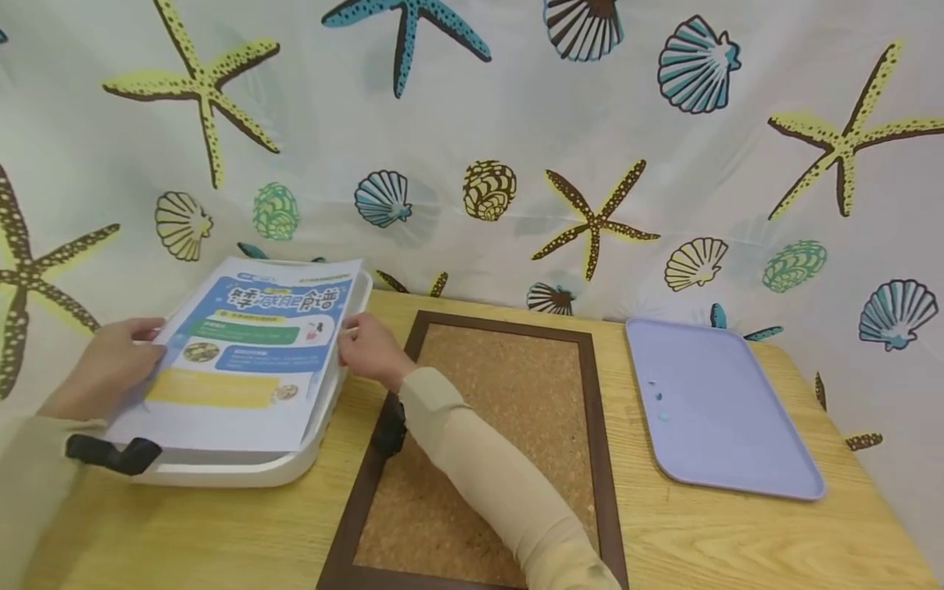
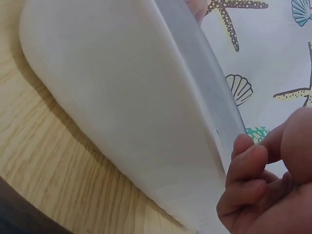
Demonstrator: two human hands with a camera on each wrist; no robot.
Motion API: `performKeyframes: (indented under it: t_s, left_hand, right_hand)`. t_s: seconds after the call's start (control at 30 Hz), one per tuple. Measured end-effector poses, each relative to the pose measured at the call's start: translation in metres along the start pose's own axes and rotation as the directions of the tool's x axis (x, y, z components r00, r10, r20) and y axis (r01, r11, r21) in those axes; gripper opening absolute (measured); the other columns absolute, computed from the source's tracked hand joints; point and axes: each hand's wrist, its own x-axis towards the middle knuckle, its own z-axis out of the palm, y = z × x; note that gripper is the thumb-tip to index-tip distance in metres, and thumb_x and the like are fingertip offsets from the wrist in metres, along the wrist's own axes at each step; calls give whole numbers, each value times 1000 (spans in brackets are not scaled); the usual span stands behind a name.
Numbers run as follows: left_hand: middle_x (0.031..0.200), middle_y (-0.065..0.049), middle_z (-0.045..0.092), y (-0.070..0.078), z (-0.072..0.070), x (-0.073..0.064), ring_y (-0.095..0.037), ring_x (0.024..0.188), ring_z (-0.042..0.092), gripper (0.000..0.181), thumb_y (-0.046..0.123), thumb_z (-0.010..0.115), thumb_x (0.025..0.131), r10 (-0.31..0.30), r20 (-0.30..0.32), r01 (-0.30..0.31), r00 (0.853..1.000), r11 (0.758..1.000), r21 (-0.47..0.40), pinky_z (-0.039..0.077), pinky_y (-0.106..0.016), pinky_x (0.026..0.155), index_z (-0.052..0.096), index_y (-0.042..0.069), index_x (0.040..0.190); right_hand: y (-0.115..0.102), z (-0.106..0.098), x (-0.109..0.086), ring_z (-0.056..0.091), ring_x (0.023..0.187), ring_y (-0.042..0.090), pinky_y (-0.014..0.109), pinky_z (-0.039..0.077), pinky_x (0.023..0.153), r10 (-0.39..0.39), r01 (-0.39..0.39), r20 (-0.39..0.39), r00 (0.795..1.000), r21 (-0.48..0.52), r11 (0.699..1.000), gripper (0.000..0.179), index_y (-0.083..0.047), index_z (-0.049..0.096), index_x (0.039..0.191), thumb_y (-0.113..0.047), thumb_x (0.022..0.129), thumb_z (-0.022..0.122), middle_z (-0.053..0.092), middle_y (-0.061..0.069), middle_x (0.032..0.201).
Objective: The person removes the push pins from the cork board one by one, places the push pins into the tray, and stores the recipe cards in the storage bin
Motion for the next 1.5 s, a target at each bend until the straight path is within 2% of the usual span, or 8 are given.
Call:
performKeyframes:
  t_s: [0.1,0.23,0.3,0.53,0.7,1.1,1.27,1.5]
  left_hand:
    - [142,-38,26,-1,-3,0,-52,123,26,61,5,39,92,59,-60,-56,996,998,42,30,-59,101,20,-10,148]
    - [136,-44,20,0,-6,-4,-58,121,16,61,10,43,93,167,-168,-150,972,983,108,23,-66,90,22,-16,144]
    - [136,-45,20,-1,-7,-6,-57,123,15,62,14,44,95,183,-189,-165,965,981,107,23,-66,91,21,-17,143]
    - [142,-38,25,-4,-8,-10,-54,128,22,70,28,43,99,159,-136,-153,978,987,50,38,-60,96,15,-14,147]
    - [144,-37,28,-1,-7,-11,-54,129,29,70,30,42,99,161,-107,-158,981,987,33,37,-60,101,15,-14,146]
    - [146,-37,26,2,2,-8,-54,132,28,73,31,42,100,97,-81,-96,992,995,21,37,-61,102,9,-13,148]
    - [149,-33,26,2,11,-2,-51,133,29,76,36,44,100,43,-69,-41,997,999,32,37,-61,102,8,-9,150]
    - [149,-32,25,15,21,-3,-49,132,29,75,37,43,100,57,-37,-55,998,998,41,36,-61,104,9,-7,150]
  right_hand:
    - [-3,-2,-1,43,52,11,22,36,49,34,-37,-45,998,-74,997,48,5,32,145,-15,102,41,54,8,69]
    - [-1,-12,-7,42,51,11,24,35,49,59,-70,-91,994,-124,990,54,2,24,148,-19,102,43,52,2,67]
    - [2,-16,-9,42,51,13,25,36,50,60,-69,-83,995,-108,992,53,0,23,148,-18,102,42,54,6,67]
    - [7,-18,-8,47,57,14,27,41,57,77,-80,-39,996,-90,993,49,-1,28,145,-20,102,42,61,13,81]
    - [7,-18,-7,46,56,14,27,40,56,65,-68,-37,997,-89,994,49,0,29,144,-20,102,42,60,13,80]
    - [10,-30,-17,50,63,15,25,42,61,60,-63,-28,998,-116,991,46,-3,32,144,-22,103,42,64,20,95]
    - [17,-41,-25,44,60,15,26,39,61,51,-52,-6,999,-82,995,45,-2,28,144,-19,104,39,55,10,78]
    - [26,-59,-39,40,50,12,26,34,51,21,-27,-46,999,-139,990,45,-1,28,145,-18,104,38,49,1,65]
